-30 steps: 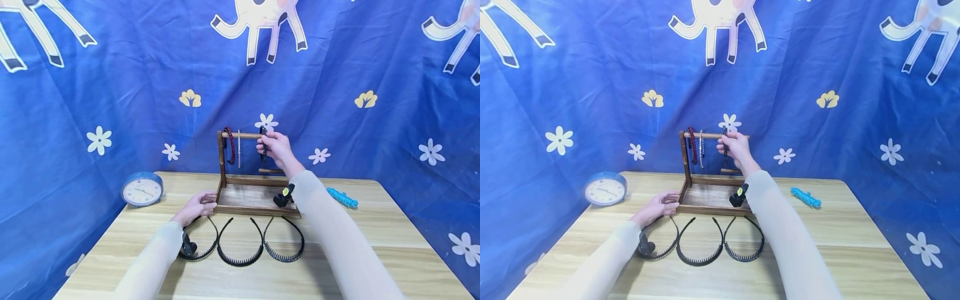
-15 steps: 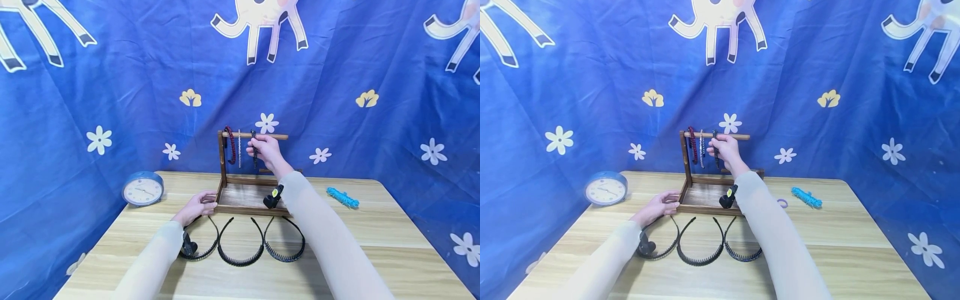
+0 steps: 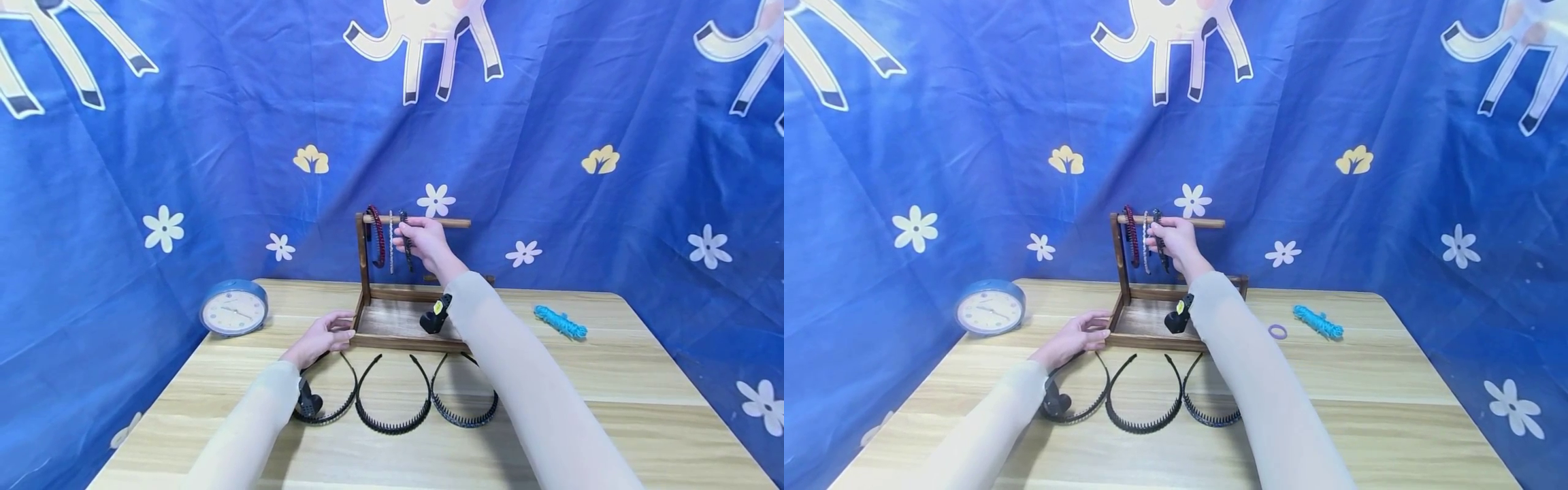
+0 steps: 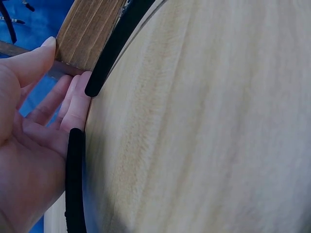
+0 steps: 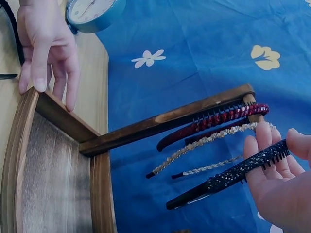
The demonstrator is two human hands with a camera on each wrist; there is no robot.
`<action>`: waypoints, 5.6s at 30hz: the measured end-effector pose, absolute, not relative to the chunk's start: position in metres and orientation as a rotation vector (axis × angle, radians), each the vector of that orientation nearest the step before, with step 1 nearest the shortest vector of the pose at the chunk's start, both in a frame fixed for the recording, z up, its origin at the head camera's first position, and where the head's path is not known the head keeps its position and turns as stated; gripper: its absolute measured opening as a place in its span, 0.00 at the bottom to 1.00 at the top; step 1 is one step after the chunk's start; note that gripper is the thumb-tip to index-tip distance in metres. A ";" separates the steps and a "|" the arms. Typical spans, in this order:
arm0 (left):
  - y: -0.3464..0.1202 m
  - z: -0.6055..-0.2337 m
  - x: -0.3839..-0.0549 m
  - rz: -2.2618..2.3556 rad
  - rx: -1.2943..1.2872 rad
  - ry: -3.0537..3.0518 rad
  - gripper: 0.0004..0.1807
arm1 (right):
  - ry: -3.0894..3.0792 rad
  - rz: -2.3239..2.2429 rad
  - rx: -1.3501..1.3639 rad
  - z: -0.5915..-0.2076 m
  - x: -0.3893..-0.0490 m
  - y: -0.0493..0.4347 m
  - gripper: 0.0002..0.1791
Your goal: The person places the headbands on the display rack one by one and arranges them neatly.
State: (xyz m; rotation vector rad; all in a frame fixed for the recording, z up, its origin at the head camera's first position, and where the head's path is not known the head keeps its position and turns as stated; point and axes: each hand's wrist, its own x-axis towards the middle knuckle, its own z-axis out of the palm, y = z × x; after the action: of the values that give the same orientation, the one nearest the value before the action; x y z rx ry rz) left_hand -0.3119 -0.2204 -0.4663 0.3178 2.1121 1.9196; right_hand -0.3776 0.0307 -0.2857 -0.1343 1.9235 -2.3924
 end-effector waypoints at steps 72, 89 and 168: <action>-0.220 -0.468 -0.312 1.943 0.308 2.103 0.30 | 1.877 -2.343 -0.192 -0.327 -0.321 0.122 0.15; -0.221 -0.470 -0.317 1.937 0.307 2.106 0.31 | 2.012 -2.194 -0.284 -0.365 -0.282 0.156 0.20; -0.221 -0.469 -0.317 1.935 0.326 2.093 0.32 | 2.888 -0.628 -1.614 -0.459 -0.190 0.207 0.08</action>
State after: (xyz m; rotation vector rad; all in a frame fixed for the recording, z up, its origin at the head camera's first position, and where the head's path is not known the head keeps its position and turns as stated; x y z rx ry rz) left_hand -0.3168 -0.2205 -0.4694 0.3261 2.0931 1.9350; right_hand -0.1903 0.2066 -0.4586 -1.6138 2.8885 -0.6284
